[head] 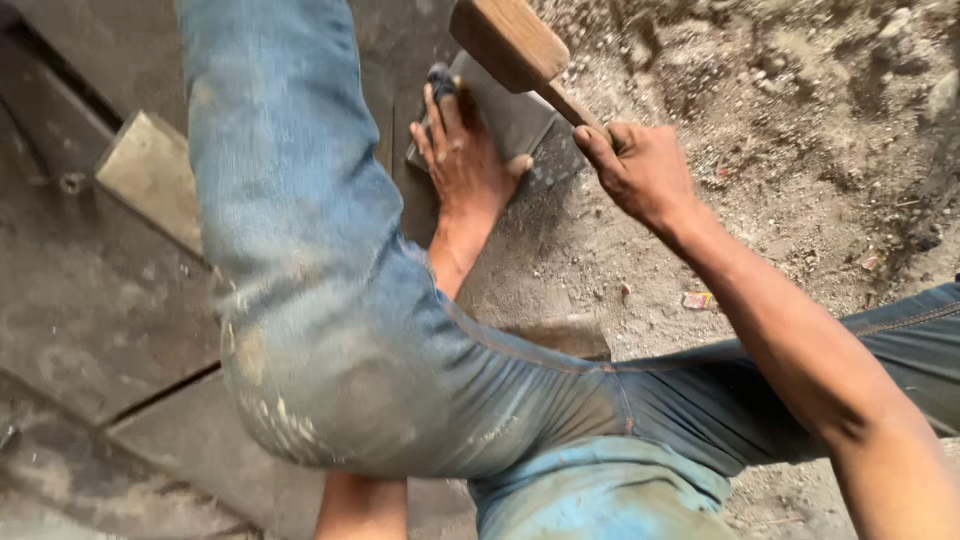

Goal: The person sits on the ground beside a large stone slab and splits small square tiles from it. They hold a chisel against the slab, strike it with a wooden mallet to break off tile pieces, then turn and set the separated tiles aside, repeating the process.

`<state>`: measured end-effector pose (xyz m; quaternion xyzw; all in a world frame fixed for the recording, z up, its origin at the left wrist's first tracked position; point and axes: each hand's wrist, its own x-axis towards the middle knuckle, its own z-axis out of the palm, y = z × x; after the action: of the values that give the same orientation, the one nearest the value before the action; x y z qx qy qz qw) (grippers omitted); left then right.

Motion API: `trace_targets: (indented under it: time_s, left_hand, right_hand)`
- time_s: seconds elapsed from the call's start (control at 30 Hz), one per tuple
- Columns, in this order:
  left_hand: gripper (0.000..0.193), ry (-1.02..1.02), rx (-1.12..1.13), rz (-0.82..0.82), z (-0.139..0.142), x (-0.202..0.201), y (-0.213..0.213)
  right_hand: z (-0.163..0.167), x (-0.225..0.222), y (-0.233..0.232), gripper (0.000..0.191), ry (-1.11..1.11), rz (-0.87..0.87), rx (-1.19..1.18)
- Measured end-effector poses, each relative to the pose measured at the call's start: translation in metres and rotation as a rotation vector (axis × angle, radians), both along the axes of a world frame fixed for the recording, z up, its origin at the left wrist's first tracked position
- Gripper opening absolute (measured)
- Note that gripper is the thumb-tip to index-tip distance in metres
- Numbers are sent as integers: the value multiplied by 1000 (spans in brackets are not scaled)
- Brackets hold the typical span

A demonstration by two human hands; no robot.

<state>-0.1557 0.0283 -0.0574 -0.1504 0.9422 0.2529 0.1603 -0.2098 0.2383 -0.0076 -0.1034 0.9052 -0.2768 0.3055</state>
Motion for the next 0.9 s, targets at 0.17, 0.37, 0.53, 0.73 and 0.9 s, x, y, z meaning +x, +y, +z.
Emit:
trace_targets:
  time_s: [0.17,0.37,0.53,0.73,0.9]
  left_hand:
    - [118,66,-25,-23,-1,2,0]
    - [126,135,18,30,-6,1,0]
    - [125,95,-11,-14,-6,-2,-6]
    - [126,79,-73,-42,-9,-3,-6]
    - [139,38,3,-198,-4,0,-35]
  right_hand:
    - [-1,-3,-1,62,-123,-109,-31]
    - [-2,14,19,58,-129,-155,12]
    - [-8,56,44,53,110,-120,27]
    - [-12,61,43,56,-23,-190,23]
    - [3,69,49,55,49,-310,-137]
